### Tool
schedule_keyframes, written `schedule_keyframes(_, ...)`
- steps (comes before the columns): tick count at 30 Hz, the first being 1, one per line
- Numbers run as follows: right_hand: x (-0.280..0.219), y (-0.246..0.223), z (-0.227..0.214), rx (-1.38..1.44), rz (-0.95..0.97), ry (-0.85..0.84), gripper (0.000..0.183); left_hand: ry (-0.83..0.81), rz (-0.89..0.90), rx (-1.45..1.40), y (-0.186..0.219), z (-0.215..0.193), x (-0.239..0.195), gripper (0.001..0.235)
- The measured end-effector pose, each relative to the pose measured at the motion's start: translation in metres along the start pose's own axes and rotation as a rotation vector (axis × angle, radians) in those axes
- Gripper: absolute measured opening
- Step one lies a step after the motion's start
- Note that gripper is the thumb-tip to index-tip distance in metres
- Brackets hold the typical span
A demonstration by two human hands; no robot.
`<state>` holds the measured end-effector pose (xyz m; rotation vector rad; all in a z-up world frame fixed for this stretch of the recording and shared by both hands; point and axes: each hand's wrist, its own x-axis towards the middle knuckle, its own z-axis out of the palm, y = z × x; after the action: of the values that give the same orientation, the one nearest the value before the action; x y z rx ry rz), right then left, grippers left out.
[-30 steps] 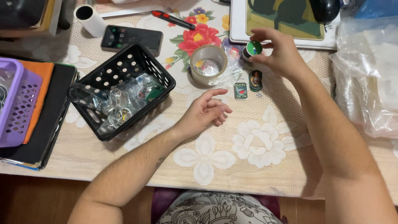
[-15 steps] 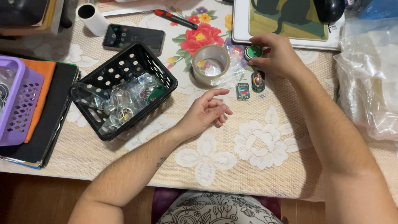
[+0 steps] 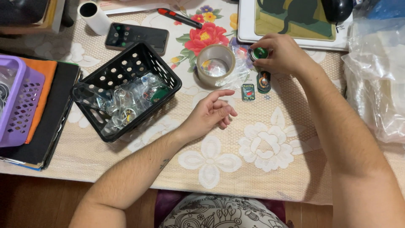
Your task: The person assembles keychains by attaching metal rings to small decorative tags. They remove tags from plastic packaging, open split rings, link them to the tags, and place the finished keychains on the table.
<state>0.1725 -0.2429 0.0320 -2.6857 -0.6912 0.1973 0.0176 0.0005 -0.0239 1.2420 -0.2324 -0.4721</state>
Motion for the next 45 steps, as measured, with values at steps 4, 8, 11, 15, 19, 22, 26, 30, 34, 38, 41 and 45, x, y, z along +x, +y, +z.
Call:
schedule_keyframes(4, 0.004, 0.014, 0.012, -0.043, -0.061, 0.063, 0.037, 0.001, -0.005, 0.005, -0.001, 0.000, 0.000, 0.048)
schedule_keyframes(8, -0.002, 0.007, 0.012, 0.011, -0.027, 0.108, 0.042, 0.001, -0.003, -0.002, 0.000, 0.000, 0.000, 0.048)
schedule_keyframes(11, -0.005, 0.004, 0.014, 0.072, 0.019, 0.160, 0.045, -0.003, -0.003, 0.000, 0.000, 0.001, 0.000, 0.048)
schedule_keyframes(15, -0.003, 0.010, 0.026, 0.114, 0.012, 0.240, 0.053, -0.001, -0.007, 0.008, 0.001, 0.001, 0.000, 0.047)
schedule_keyframes(19, 0.002, 0.024, 0.040, 0.164, -0.057, 0.345, 0.053, 0.005, -0.020, 0.013, 0.004, 0.002, -0.001, 0.048)
schedule_keyframes(22, -0.017, -0.038, 0.000, 0.438, 0.337, 0.231, 0.056, -0.002, -0.018, 0.007, 0.003, 0.001, -0.001, 0.047)
schedule_keyframes(26, -0.010, 0.054, 0.016, 0.186, 0.078, 0.486, 0.017, -0.005, -0.018, -0.001, 0.002, 0.001, -0.001, 0.047)
schedule_keyframes(30, -0.004, 0.086, 0.018, -0.152, 0.109, 0.441, 0.015, -0.012, -0.005, -0.014, 0.001, 0.000, 0.002, 0.047)
schedule_keyframes(34, 0.005, 0.101, 0.029, -0.270, 0.122, 0.496, 0.010, -0.017, -0.004, -0.010, -0.002, -0.001, 0.002, 0.045)
schedule_keyframes(38, 0.017, 0.111, 0.039, -0.286, 0.103, 0.562, 0.010, -0.011, 0.005, 0.033, -0.002, -0.001, 0.002, 0.046)
schedule_keyframes(41, 0.026, 0.116, 0.042, -0.326, 0.098, 0.609, 0.014, -0.015, -0.006, 0.029, 0.000, 0.000, 0.001, 0.046)
schedule_keyframes(45, 0.022, 0.069, 0.012, -0.188, 0.058, 0.382, 0.023, -0.020, -0.002, 0.029, 0.002, 0.000, 0.001, 0.047)
